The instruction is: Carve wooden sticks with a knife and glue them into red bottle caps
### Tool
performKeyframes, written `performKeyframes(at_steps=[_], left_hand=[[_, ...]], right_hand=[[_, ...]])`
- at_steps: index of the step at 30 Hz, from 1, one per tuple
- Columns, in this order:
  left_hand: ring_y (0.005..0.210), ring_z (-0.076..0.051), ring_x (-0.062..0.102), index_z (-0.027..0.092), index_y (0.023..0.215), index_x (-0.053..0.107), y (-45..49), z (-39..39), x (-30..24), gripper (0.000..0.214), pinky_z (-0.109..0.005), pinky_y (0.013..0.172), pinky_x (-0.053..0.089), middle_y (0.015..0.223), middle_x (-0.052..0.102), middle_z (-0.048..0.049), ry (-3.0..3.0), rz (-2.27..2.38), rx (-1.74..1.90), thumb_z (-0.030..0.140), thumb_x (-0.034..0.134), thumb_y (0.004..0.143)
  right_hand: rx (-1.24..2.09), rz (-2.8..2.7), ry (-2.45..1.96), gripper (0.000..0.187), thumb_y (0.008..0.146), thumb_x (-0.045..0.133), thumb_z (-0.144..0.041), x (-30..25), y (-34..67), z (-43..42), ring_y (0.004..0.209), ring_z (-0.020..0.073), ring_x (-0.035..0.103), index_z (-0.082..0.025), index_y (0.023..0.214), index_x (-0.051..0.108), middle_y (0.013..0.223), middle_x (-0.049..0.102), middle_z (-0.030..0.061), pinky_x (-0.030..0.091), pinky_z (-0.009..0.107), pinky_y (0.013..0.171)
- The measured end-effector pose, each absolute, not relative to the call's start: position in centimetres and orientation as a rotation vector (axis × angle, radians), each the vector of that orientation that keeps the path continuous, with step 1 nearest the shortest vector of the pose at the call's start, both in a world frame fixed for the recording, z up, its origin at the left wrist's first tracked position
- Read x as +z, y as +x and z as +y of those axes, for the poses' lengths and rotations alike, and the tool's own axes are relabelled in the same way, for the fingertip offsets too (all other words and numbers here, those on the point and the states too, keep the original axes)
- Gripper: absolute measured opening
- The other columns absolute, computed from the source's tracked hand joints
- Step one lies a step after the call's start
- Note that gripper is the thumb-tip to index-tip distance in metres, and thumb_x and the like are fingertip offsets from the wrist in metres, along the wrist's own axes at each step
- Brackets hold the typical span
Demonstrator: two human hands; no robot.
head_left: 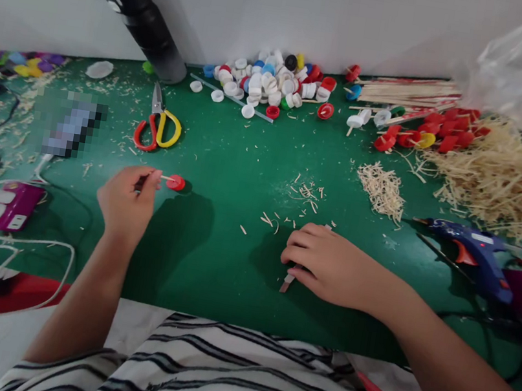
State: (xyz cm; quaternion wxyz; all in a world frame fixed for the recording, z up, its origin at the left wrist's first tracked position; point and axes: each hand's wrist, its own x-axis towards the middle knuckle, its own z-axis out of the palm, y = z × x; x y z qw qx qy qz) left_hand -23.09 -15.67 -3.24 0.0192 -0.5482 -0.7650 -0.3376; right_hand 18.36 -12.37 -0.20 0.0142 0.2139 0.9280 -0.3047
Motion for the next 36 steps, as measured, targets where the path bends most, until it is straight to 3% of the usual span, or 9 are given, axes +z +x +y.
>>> performKeyframes(at_steps=[6,12,18,23,26,29,32,36], left_hand=[[0.067,-0.017,0.068,0.020,0.091,0.078,-22.6,-15.9,-2.7,0.015,-0.030,0.072,0.052,0.077,0.077,-0.0007,-1.649,-2.339,-1.126,0.032,0.070,0.092],[0.076,-0.018,0.070,0.019,0.096,0.079,-22.4,-16.0,-3.0,0.017,-0.030,0.079,0.051,0.084,0.078,-0.0010,-1.774,-2.431,-1.007,0.035,0.072,0.093],[0.080,-0.018,0.068,0.021,0.087,0.079,-22.6,-15.2,-3.2,0.015,-0.029,0.078,0.047,0.086,0.079,-0.0021,-1.849,-2.341,-1.030,0.035,0.074,0.090],[0.081,-0.019,0.071,0.025,0.089,0.078,-22.5,-15.1,-3.2,0.012,-0.031,0.077,0.049,0.088,0.081,-0.0044,-1.897,-2.322,-1.058,0.033,0.071,0.094],[0.073,-0.016,0.070,0.024,0.086,0.079,-21.4,-15.4,-2.4,0.011,-0.030,0.074,0.051,0.079,0.079,-0.0016,-1.882,-2.361,-1.185,0.032,0.074,0.092],[0.061,-0.012,0.069,0.023,0.088,0.081,-18.5,-15.3,-0.7,0.008,-0.028,0.067,0.058,0.074,0.078,0.0009,-1.855,-2.430,-1.601,0.027,0.075,0.091],[0.051,-0.009,0.065,0.021,0.085,0.081,-14.0,-14.5,0.7,0.005,-0.023,0.053,0.055,0.067,0.076,0.0009,-2.083,-2.252,-2.105,0.026,0.080,0.087],[0.050,-0.009,0.067,0.020,0.085,0.083,-7.7,-12.1,0.5,0.019,-0.019,0.041,0.049,0.068,0.078,-0.0023,-2.504,-2.024,-2.629,0.039,0.085,0.087]], right_hand=[[-0.958,2.887,0.680,0.018,0.106,0.057,-0.027,-0.2,18.2,-12.3,0.103,0.0267,0.057,-0.020,0.107,0.074,0.107,0.072,0.0092,0.043,0.044,0.090],[-1.000,2.842,0.685,0.021,0.108,0.054,-0.029,-0.3,18.3,-12.1,0.106,0.0281,0.056,-0.021,0.109,0.073,0.111,0.071,0.0096,0.043,0.046,0.091],[-1.000,2.832,0.697,0.023,0.109,0.052,-0.030,-0.4,18.0,-12.0,0.105,0.0276,0.056,-0.021,0.107,0.073,0.110,0.072,0.0094,0.043,0.045,0.091],[-0.964,2.869,0.678,0.022,0.108,0.054,-0.030,-0.2,17.9,-12.0,0.104,0.0275,0.059,-0.021,0.103,0.074,0.109,0.074,0.0101,0.045,0.045,0.090],[-1.026,2.919,0.732,0.021,0.107,0.056,-0.032,0.1,18.2,-11.8,0.106,0.0266,0.065,-0.023,0.111,0.074,0.115,0.075,0.0104,0.050,0.044,0.092],[-1.246,2.910,0.999,0.032,0.107,0.058,-0.040,0.0,18.5,-11.4,0.110,0.0246,0.067,-0.026,0.134,0.068,0.128,0.071,0.0119,0.056,0.041,0.090],[-1.696,2.778,1.265,0.052,0.105,0.063,-0.051,-0.9,18.4,-11.1,0.108,0.0220,0.067,-0.031,0.152,0.050,0.135,0.065,0.0118,0.060,0.036,0.083],[-2.466,2.575,1.178,0.066,0.101,0.068,-0.056,-2.2,17.6,-11.1,0.109,0.0208,0.070,-0.035,0.153,0.033,0.133,0.063,0.0094,0.063,0.037,0.085]])
